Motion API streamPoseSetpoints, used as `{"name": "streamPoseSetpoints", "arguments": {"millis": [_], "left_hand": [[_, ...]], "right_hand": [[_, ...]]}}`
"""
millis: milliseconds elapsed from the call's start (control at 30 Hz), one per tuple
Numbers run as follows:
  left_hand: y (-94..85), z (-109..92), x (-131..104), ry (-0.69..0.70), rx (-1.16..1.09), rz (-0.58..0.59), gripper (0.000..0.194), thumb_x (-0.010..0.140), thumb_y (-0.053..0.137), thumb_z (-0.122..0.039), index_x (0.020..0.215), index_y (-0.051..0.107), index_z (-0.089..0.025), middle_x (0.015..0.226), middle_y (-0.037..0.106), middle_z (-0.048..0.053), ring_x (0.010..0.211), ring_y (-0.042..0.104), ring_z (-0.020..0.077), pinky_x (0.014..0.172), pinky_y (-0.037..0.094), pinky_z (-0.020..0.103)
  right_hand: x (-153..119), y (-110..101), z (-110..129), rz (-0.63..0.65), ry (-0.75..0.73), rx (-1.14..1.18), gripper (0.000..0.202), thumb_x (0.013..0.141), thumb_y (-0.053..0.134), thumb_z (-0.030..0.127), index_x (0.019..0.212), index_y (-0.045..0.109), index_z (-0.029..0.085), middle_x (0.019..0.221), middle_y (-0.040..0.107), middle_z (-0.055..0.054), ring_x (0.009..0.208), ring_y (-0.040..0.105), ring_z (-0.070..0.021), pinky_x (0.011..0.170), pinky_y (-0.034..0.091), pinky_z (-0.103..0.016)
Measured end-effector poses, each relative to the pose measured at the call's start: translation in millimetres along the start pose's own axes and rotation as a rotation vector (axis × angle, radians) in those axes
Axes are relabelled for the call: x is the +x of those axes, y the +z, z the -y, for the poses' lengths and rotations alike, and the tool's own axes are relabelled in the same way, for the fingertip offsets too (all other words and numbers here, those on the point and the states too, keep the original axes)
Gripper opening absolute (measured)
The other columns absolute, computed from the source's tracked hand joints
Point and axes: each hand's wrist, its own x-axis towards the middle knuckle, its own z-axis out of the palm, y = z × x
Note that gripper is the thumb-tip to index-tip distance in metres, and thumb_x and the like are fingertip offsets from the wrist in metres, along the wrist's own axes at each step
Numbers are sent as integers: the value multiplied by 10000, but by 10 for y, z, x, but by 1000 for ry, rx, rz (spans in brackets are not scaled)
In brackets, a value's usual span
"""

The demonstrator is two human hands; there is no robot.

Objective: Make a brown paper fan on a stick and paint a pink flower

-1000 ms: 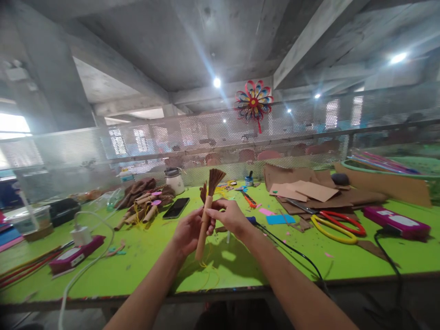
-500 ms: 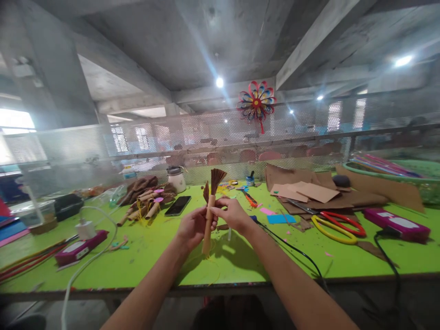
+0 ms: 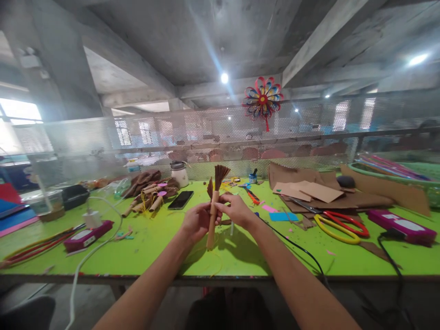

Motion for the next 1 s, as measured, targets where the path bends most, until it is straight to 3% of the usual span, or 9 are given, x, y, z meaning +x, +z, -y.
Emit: {"name": "streamPoseSetpoints", "arguments": {"millis": [433, 700, 833, 1000], "left_hand": [[23, 0, 2, -48, -99, -22, 258, 808, 433, -187, 760, 658, -71, 642, 648, 110, 573, 614, 189, 592, 518, 315], [28, 40, 43, 6, -27, -110, 178, 750, 458, -208, 691, 601, -120, 588, 617, 88, 536, 591, 182, 542, 507, 295], [-22, 71, 66, 184, 144, -329, 69, 673, 571, -218, 671, 580, -150, 604, 589, 22, 566, 577, 144, 551, 476, 250], [-40, 64, 54, 385, 424, -384, 161, 653, 648, -292, 746, 627, -162, 706, 633, 16, 677, 579, 139, 608, 433, 232]], "right_hand": [[9, 8, -11, 13, 3, -118, 213, 794, 596, 345, 823, 666, 146, 763, 571, -14, 650, 553, -136, 600, 487, -273], [48, -17, -154, 26, 80, -60, 272, 791, 602, 396, 873, 660, 143, 825, 607, -43, 733, 566, -166, 661, 473, -301], [63, -23, -219, 22, 92, -22, 323, 776, 624, 414, 926, 664, 131, 908, 648, -68, 798, 564, -174, 704, 452, -307], [70, -31, -246, 51, 135, 24, 351, 789, 621, 447, 966, 660, 147, 922, 661, -63, 760, 557, -153, 667, 435, -290]]}}
